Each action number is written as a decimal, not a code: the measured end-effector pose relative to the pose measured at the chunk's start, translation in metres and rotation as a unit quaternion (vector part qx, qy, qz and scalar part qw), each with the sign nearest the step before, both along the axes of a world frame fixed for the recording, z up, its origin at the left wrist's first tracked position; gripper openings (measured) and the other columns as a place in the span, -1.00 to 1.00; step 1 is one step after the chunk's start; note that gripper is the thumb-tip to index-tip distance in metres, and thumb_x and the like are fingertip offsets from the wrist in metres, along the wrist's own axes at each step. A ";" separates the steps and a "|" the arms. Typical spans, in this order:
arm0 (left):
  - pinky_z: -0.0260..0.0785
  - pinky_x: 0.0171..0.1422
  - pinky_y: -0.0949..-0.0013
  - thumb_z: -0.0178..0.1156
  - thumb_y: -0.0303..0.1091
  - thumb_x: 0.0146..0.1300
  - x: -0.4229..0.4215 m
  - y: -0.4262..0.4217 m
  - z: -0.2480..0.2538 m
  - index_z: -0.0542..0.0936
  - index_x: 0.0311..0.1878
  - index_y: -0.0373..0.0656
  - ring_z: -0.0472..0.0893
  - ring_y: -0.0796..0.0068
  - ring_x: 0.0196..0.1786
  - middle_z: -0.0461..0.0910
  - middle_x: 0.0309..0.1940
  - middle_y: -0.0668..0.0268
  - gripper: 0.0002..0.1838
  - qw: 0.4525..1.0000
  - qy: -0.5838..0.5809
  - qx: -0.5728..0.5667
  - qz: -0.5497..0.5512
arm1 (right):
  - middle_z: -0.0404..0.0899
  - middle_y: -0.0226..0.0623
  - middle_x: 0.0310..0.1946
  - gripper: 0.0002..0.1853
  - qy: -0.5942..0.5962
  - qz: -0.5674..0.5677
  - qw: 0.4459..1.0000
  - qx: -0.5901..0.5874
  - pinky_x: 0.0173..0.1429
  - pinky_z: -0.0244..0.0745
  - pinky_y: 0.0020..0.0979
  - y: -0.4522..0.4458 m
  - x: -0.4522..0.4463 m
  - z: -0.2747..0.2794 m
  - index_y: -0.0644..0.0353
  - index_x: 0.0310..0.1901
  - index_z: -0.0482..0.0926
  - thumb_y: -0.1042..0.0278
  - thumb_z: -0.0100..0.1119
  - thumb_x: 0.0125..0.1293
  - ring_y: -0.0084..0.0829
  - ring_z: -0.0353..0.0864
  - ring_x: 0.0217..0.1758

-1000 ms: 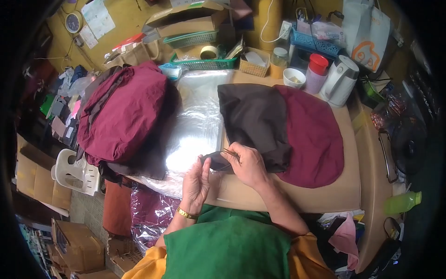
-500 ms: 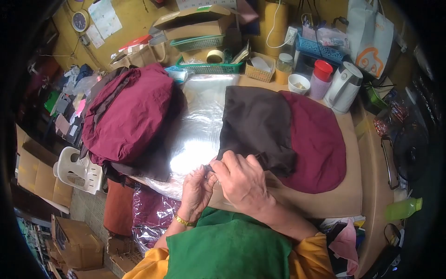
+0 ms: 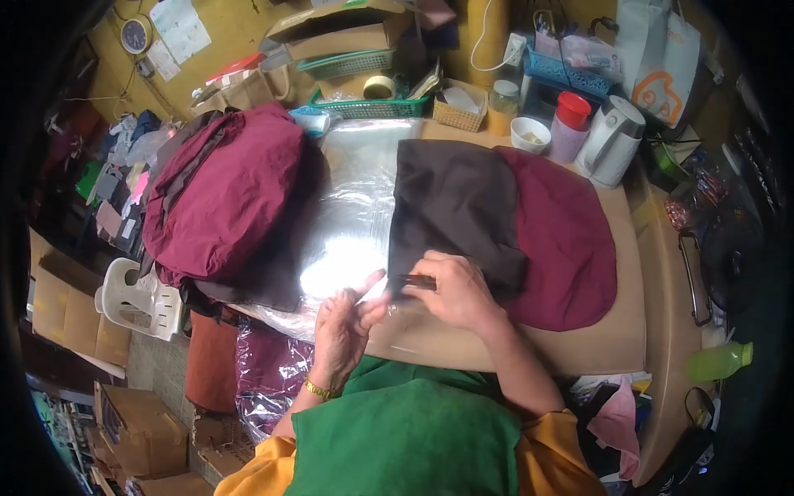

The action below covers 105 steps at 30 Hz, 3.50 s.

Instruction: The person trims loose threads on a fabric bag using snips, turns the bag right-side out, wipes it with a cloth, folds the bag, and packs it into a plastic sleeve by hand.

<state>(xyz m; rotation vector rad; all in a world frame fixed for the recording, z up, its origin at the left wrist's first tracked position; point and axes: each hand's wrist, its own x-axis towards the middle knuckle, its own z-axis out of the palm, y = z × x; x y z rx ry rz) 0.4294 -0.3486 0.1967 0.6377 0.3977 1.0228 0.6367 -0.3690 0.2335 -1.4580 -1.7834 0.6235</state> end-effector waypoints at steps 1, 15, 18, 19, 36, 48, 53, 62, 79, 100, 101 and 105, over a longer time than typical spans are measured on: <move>0.61 0.03 0.35 0.01 -0.33 0.51 -0.001 0.000 -0.009 0.40 -0.12 -0.23 0.69 0.25 -0.02 0.47 0.21 -0.05 -0.85 0.996 0.078 0.033 0.014 | 0.61 -0.15 -0.31 -0.71 0.009 -0.027 0.999 0.015 -0.17 0.52 -0.29 0.002 0.006 -0.017 0.33 -0.18 0.56 0.38 0.39 0.13 -0.17 0.66 -0.27; 0.37 -0.45 0.56 0.24 -0.25 0.38 -0.049 -0.021 -0.041 0.55 -0.10 -0.22 0.47 0.63 -0.60 0.55 -0.60 0.47 -0.77 0.935 0.346 0.000 -0.075 | 0.69 -0.17 -0.33 -0.86 0.122 0.300 0.942 -0.089 -0.13 0.53 -0.28 -0.034 -0.047 0.004 0.21 -0.19 0.60 0.35 0.25 0.30 -0.25 0.71 -0.23; 0.36 -0.43 0.53 0.28 -0.37 0.31 -0.062 -0.019 -0.043 0.56 -0.29 -0.22 0.49 0.68 -0.52 0.58 -0.54 0.45 -0.86 0.893 0.407 0.049 -0.188 | 0.65 -0.09 -0.37 -0.59 0.027 0.122 0.987 -0.100 -0.19 0.52 -0.17 0.001 -0.039 0.008 0.17 -0.01 0.50 0.12 0.34 0.22 -0.08 0.69 -0.25; 0.36 -0.43 0.53 0.28 -0.37 0.31 -0.061 -0.020 -0.039 0.56 -0.29 -0.22 0.49 0.68 -0.52 0.58 -0.54 0.45 -0.86 0.890 0.408 0.052 -0.195 | 0.62 -0.04 -0.42 -0.44 -0.014 0.048 0.999 0.002 -0.20 0.50 -0.08 0.021 -0.037 0.001 0.15 0.09 0.43 0.00 0.36 0.19 0.01 0.67 -0.26; -0.15 0.59 -0.06 0.29 -0.02 0.24 -0.017 -0.010 0.103 0.25 0.34 -0.56 0.19 -0.05 0.50 0.28 0.36 -0.23 -0.15 0.644 0.363 0.658 -0.143 | 0.67 0.02 -0.23 -0.57 0.114 -0.151 0.980 -0.059 -0.07 0.52 -0.22 0.183 0.030 -0.073 0.29 -0.20 0.67 0.01 0.09 0.41 -0.30 0.65 -0.19; -0.24 0.51 -0.41 0.01 0.26 0.33 0.041 -0.004 -0.046 0.24 0.48 0.00 0.03 -0.02 0.56 0.07 0.52 0.03 -0.22 0.430 0.607 0.656 -0.123 | 0.64 -0.35 -0.27 -0.90 0.170 -0.184 0.968 0.028 -0.11 0.49 -0.48 0.003 0.033 -0.045 0.24 -0.18 0.63 0.46 0.18 0.32 -0.56 0.59 -0.23; -0.15 0.58 -0.19 0.01 -0.01 0.38 0.045 -0.019 -0.048 0.48 0.20 -0.31 0.22 0.18 0.50 0.25 0.41 -0.02 -0.45 0.408 0.584 0.694 -0.104 | 0.68 -0.11 -0.15 -0.81 0.009 -0.047 0.999 0.004 -0.02 0.52 -0.32 0.055 0.012 -0.076 0.29 -0.12 0.65 0.41 0.12 0.36 -0.24 0.70 -0.09; 0.40 0.36 0.16 0.15 -0.35 0.30 -0.008 -0.009 -0.018 0.60 0.10 -0.29 0.62 0.21 0.13 0.64 -0.16 0.05 -0.66 0.723 0.239 0.479 -0.436 | 0.71 -0.28 -0.24 -0.83 0.136 0.009 0.989 -0.061 -0.06 0.52 -0.45 0.074 0.035 -0.112 0.30 -0.09 0.63 0.48 0.21 0.32 -0.50 0.67 -0.18; 0.53 -0.01 0.47 0.27 -0.61 0.22 -0.045 0.063 -0.049 0.39 0.30 -0.28 0.64 0.52 -0.07 0.62 -0.02 0.18 -0.44 0.988 0.156 0.009 -0.020 | 0.61 -0.03 -0.41 -0.74 -0.203 -0.242 0.937 -0.150 -0.10 0.47 -0.04 0.011 0.086 -0.048 0.27 -0.35 0.56 0.26 0.38 0.13 0.06 0.62 -0.23; 0.18 -0.37 0.58 0.24 -0.35 0.37 -0.003 0.107 0.061 0.60 -0.39 -0.19 0.37 0.78 -0.44 0.53 -0.47 0.54 -0.81 0.884 0.257 0.375 0.107 | 0.18 -0.39 -0.71 -0.46 0.134 -0.209 0.955 0.165 -0.51 0.10 -0.29 0.049 0.011 0.051 0.19 -0.63 0.26 0.06 0.15 0.44 -0.57 0.14 -0.58; 0.16 -0.36 0.56 0.18 -0.31 0.42 -0.015 0.118 0.090 0.61 -0.32 -0.18 0.35 0.78 -0.41 0.51 -0.43 0.55 -0.80 0.861 0.215 0.420 0.191 | 0.19 -0.65 -0.64 -0.48 0.223 -0.202 0.933 0.198 -0.50 0.06 -0.36 0.040 0.023 0.070 0.07 -0.64 0.26 0.08 0.10 0.48 -0.69 0.15 -0.53; 0.50 -0.07 0.46 0.15 -0.28 0.44 -0.033 0.102 0.203 0.61 -0.13 -0.17 0.64 0.56 -0.18 0.66 -0.20 0.31 -0.83 0.914 0.021 0.301 0.270 | 0.53 -0.59 -0.30 -0.77 0.327 -0.205 0.898 0.211 -0.11 0.32 -0.57 0.017 0.092 0.069 0.17 -0.15 0.59 0.19 0.07 0.49 -0.70 0.41 -0.25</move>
